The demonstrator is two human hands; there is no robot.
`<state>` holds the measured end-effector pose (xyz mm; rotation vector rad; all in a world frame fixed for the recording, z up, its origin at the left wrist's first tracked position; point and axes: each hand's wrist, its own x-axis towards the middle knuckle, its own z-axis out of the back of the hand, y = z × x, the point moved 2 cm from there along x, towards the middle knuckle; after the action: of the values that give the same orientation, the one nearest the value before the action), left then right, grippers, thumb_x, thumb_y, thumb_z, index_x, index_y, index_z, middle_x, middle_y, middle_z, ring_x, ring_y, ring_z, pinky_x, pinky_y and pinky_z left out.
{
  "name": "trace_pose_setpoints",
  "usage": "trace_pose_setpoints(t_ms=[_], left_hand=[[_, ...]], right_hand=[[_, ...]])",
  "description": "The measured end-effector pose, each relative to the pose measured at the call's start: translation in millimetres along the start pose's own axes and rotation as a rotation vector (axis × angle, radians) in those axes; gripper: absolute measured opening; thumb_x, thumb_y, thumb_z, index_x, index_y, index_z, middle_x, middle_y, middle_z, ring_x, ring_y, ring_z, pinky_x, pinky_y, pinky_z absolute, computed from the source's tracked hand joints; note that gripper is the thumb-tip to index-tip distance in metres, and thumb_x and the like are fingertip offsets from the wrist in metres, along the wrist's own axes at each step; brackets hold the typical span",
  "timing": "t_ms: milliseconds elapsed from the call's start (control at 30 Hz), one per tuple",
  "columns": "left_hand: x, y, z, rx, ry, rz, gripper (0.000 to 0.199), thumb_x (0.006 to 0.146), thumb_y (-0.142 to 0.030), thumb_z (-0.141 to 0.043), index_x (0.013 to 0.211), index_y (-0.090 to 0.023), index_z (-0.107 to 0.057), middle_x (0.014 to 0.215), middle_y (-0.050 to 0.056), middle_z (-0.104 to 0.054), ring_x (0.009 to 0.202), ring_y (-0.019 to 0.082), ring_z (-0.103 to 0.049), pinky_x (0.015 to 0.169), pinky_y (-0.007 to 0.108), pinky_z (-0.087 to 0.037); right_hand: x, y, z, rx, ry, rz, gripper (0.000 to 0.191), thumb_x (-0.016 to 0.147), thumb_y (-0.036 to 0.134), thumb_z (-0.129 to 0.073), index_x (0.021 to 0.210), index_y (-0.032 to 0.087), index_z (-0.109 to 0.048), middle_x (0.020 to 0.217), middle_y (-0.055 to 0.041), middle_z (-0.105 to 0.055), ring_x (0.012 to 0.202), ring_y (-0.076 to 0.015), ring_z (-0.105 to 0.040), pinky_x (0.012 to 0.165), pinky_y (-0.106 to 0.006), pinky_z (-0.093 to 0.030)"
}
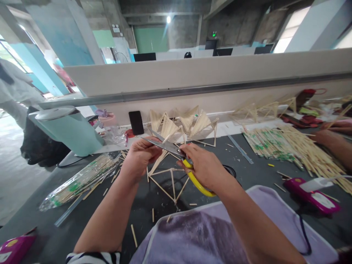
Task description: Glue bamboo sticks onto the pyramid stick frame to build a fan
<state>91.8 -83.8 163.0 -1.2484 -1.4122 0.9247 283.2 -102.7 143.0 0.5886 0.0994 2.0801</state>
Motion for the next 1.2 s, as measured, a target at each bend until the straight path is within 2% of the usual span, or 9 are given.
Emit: trace_pose_setpoints(t_ms=[167, 300, 367, 467, 600, 733, 933, 1067, 1200], left_hand=[[1.3, -2.5, 5.3, -0.087, 0.168, 0.124, 0.017, 0.06, -0.022, -0.076, 0.06, -0.014, -0.062, 0.041, -0.002, -0.045, 0.035, 0.005, -0.034, 0.035, 0.015, -0.016], [3.2, 0.4, 8.0, -0.148, 0.285, 0.217, 0.023, 0.06, -0.027, -0.079, 0.064, -0.014, -0.06, 0.043, -0.003, -0.047, 0.033, 0.004, -0.03, 0.033, 0.014, -0.015], [2.8, 0.1, 5.5, -0.062, 0.259, 0.169, 0.022, 0.068, -0.029, -0.076, 0.066, -0.014, -0.06, 0.047, -0.002, -0.05, 0.034, 0.002, -0.03, 0.033, 0.014, -0.016], [-0.2, -2.3, -1.7, 0.123, 0.139, -0.011, 0.018, 0.078, -0.026, -0.069, 0.068, -0.014, -0.059, 0.052, -0.002, -0.054, 0.038, 0.002, -0.038, 0.036, 0.014, -0.024], [-5.1, -2.9, -9.0, 0.228, 0.02, -0.172, 0.01, 0.077, -0.018, -0.066, 0.069, -0.016, -0.06, 0.05, -0.004, -0.051, 0.039, 0.004, -0.041, 0.039, 0.016, -0.029], [-6.9, -0.3, -8.3, 0.2, -0.004, -0.2, 0.007, 0.074, -0.015, -0.065, 0.067, -0.016, -0.063, 0.048, -0.004, -0.048, 0.04, 0.005, -0.04, 0.039, 0.017, -0.027], [-7.0, -1.9, -6.0, -0.016, 0.001, -0.078, 0.01, 0.064, -0.02, -0.075, 0.065, -0.015, -0.067, 0.047, -0.004, -0.048, 0.039, 0.004, -0.037, 0.035, 0.015, -0.021], [-4.2, -3.5, -2.5, -0.098, 0.109, 0.063, 0.017, 0.059, -0.022, -0.078, 0.06, -0.015, -0.063, 0.044, -0.003, -0.049, 0.033, 0.004, -0.035, 0.031, 0.014, -0.018], [0.4, -1.3, 2.3, -0.118, 0.199, 0.158, 0.019, 0.061, -0.025, -0.078, 0.062, -0.014, -0.061, 0.044, -0.003, -0.049, 0.032, 0.004, -0.033, 0.03, 0.014, -0.019]], right_hand=[[0.3, 1.4, -2.8, 0.001, -0.02, 0.04, 0.02, 0.092, 0.033, -0.05, 0.11, 0.024, -0.051, 0.103, -0.0062, -0.062, 0.088, -0.021, -0.06, 0.077, -0.035, -0.048], [1.2, 2.1, -5.6, 0.052, -0.035, 0.05, 0.026, 0.091, 0.038, -0.054, 0.111, 0.022, -0.053, 0.107, -0.0077, -0.064, 0.094, -0.0223, -0.061, 0.082, -0.035, -0.047], [2.3, 1.3, -5.7, 0.068, -0.039, 0.023, 0.026, 0.09, 0.038, -0.055, 0.11, 0.021, -0.055, 0.106, -0.0084, -0.066, 0.095, -0.0227, -0.062, 0.081, -0.034, -0.047], [3.8, -0.5, -4.6, 0.078, -0.031, -0.028, 0.026, 0.09, 0.036, -0.056, 0.109, 0.02, -0.056, 0.099, -0.0077, -0.068, 0.088, -0.0216, -0.063, 0.075, -0.032, -0.046], [3.6, 0.1, -2.0, 0.051, -0.008, -0.034, 0.024, 0.09, 0.034, -0.053, 0.11, 0.02, -0.055, 0.099, -0.0071, -0.068, 0.088, -0.0217, -0.062, 0.075, -0.032, -0.045], [0.4, 2.7, 2.2, -0.034, 0.005, -0.028, 0.025, 0.092, 0.037, -0.049, 0.112, 0.023, -0.053, 0.105, -0.0076, -0.066, 0.09, -0.0234, -0.062, 0.072, -0.033, -0.044], [-5.8, 4.7, 9.0, -0.038, -0.003, -0.018, 0.024, 0.093, 0.04, -0.048, 0.11, 0.025, -0.053, 0.107, -0.0066, -0.064, 0.088, -0.0225, -0.062, 0.07, -0.034, -0.046], [-6.2, 6.3, 9.5, -0.019, -0.006, 0.005, 0.024, 0.093, 0.041, -0.047, 0.11, 0.024, -0.052, 0.103, -0.0058, -0.063, 0.088, -0.0225, -0.061, 0.073, -0.035, -0.047], [-2.5, 6.2, 6.0, 0.02, 0.012, 0.018, 0.025, 0.092, 0.04, -0.05, 0.11, 0.023, -0.053, 0.108, -0.0089, -0.064, 0.095, -0.0238, -0.061, 0.078, -0.036, -0.047]])
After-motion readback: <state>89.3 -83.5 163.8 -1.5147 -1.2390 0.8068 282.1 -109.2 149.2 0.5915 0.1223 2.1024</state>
